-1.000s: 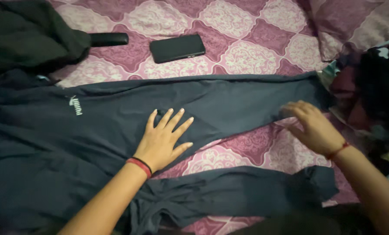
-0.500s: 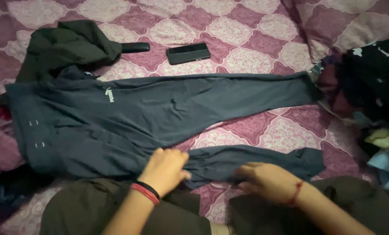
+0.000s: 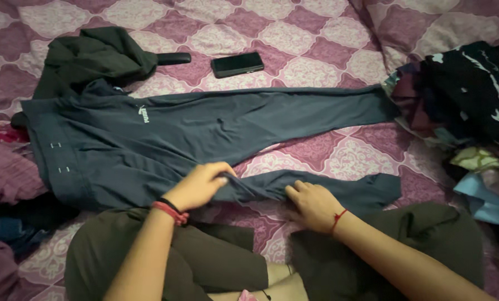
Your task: The person folds a black and white patterned top and a pair of dark gray pants on a bed. They smooth and align each garment, fold them into compact rectangles, and place them on a growing stack of folded clothes.
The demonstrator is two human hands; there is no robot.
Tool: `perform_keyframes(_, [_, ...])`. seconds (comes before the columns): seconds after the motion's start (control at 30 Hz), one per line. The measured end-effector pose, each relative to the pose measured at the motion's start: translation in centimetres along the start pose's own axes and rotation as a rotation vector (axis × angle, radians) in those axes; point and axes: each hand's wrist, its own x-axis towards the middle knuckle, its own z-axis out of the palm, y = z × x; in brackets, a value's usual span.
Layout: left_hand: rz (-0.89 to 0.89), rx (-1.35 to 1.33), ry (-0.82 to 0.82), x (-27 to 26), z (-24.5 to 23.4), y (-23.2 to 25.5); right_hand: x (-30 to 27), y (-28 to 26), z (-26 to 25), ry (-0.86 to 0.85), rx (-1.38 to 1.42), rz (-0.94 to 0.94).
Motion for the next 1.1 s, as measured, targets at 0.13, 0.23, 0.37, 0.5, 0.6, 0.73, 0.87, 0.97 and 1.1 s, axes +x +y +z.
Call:
perform_keyframes(0.13, [0.088, -0.12, 0.183, 0.1, -3.0, -1.2, 0.2, 2.9, -0.4, -0.02, -0.079, 0.243])
perform_keyframes(0.23, [-0.032, -0.213, 0.338, -0.5, -5.5, -2.8, -0.3, 6.7, -2.5, 0.048, 0.012, 0.443])
perform_keyframes(0.37, [-0.078, -0.259, 0.394, -1.1, -7.3, -4.5, -2.0, 11.4, -5.1, 0.15, 0.006, 0.605])
perform_keyframes(0.5, [-0.174, -0.189, 0.456, -1.1, -7.1, -4.8, -3.2, 14.7, -5.9, 0.128, 0.243, 0.713])
perform_keyframes(0.6, [-0.213, 0.175, 0.508, -1.0, -6.6, -4.2, -3.4, 16.0, -5.6, 0.32, 0.335, 0.617])
perform_keyframes(0.73, [-0.246, 0.576, 0.469, -0.9, -6.1, -3.0, -3.0, 16.5, -4.6, 0.452, 0.249, 0.588])
perform_keyframes(0.87, [-0.117, 0.769, 0.509, 0.2, -4.2, -1.8, -2.6, 17.1, -3.7, 0.214, 0.365, 0.677])
perform_keyframes(0.97, [0.031, 0.725, 0.424, 1.9, -0.7, -0.6, -2.3, 17.1, -2.5, -0.052, 0.245, 0.657])
perform_keyframes(1.1, [0.242, 0.704, 0.206, 3.8, 4.4, 0.5, -1.5, 15.1, 0.7, -0.182, 0.115, 0.455])
